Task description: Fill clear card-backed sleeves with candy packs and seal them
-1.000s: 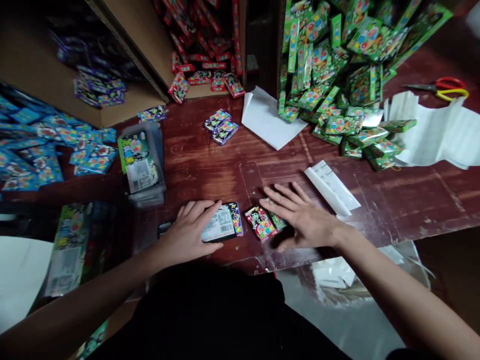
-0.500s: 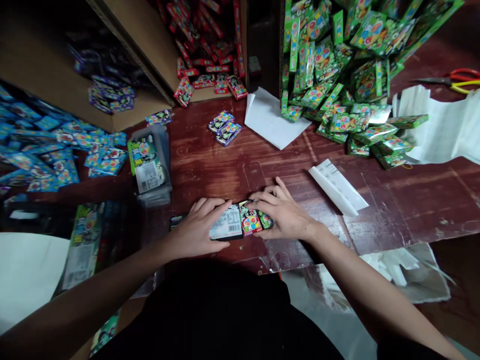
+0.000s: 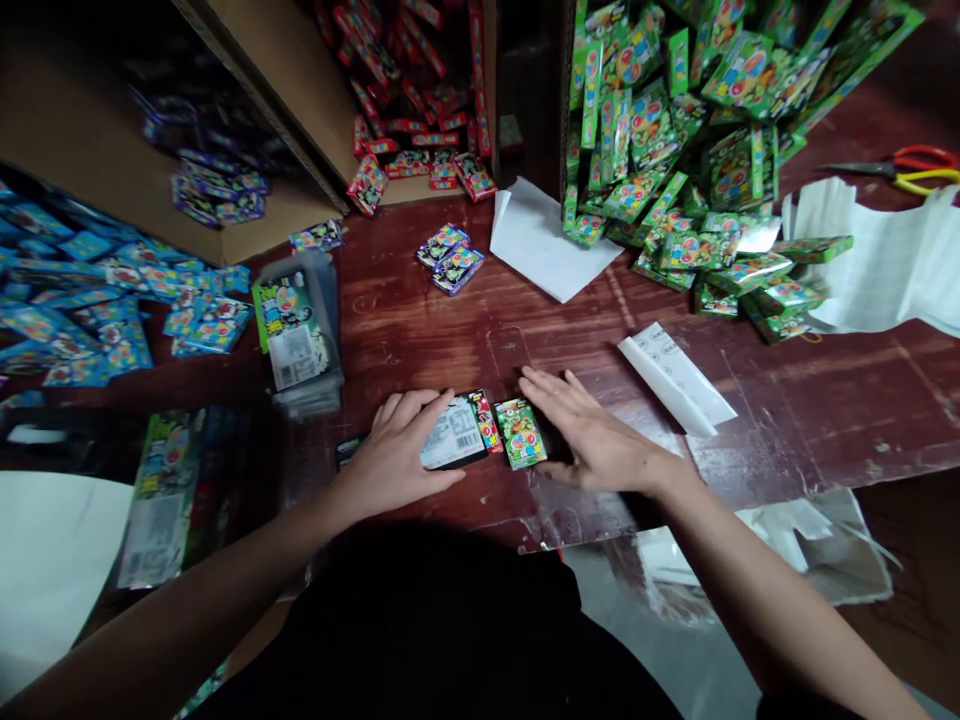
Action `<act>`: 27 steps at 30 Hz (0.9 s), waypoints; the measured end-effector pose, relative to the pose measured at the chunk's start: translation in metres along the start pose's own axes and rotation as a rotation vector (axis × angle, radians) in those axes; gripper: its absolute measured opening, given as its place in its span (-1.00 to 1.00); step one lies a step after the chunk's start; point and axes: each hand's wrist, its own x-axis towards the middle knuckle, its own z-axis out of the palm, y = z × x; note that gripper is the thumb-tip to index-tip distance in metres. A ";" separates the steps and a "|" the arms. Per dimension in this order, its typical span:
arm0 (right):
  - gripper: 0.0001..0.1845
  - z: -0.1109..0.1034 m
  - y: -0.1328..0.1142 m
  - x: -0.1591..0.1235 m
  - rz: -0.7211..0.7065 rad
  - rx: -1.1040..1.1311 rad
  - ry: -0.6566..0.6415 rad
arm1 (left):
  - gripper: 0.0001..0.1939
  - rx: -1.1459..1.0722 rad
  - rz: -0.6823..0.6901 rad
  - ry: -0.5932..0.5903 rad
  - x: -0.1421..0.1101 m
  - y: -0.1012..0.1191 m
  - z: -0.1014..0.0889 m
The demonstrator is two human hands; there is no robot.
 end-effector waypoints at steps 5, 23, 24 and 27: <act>-0.36 0.003 0.013 0.007 -0.027 0.010 0.096 | 0.00 -0.044 0.023 -0.010 0.003 0.009 0.005; -0.63 0.023 -0.030 0.069 0.293 0.358 0.709 | -0.08 -0.479 -0.321 0.385 0.038 0.042 0.003; -0.56 0.024 -0.032 0.071 0.304 0.408 0.770 | -0.20 -0.576 -0.304 0.411 0.041 0.039 0.002; -0.39 0.036 -0.038 0.073 0.339 0.686 0.881 | -0.44 -0.887 -0.261 0.443 0.044 0.026 -0.001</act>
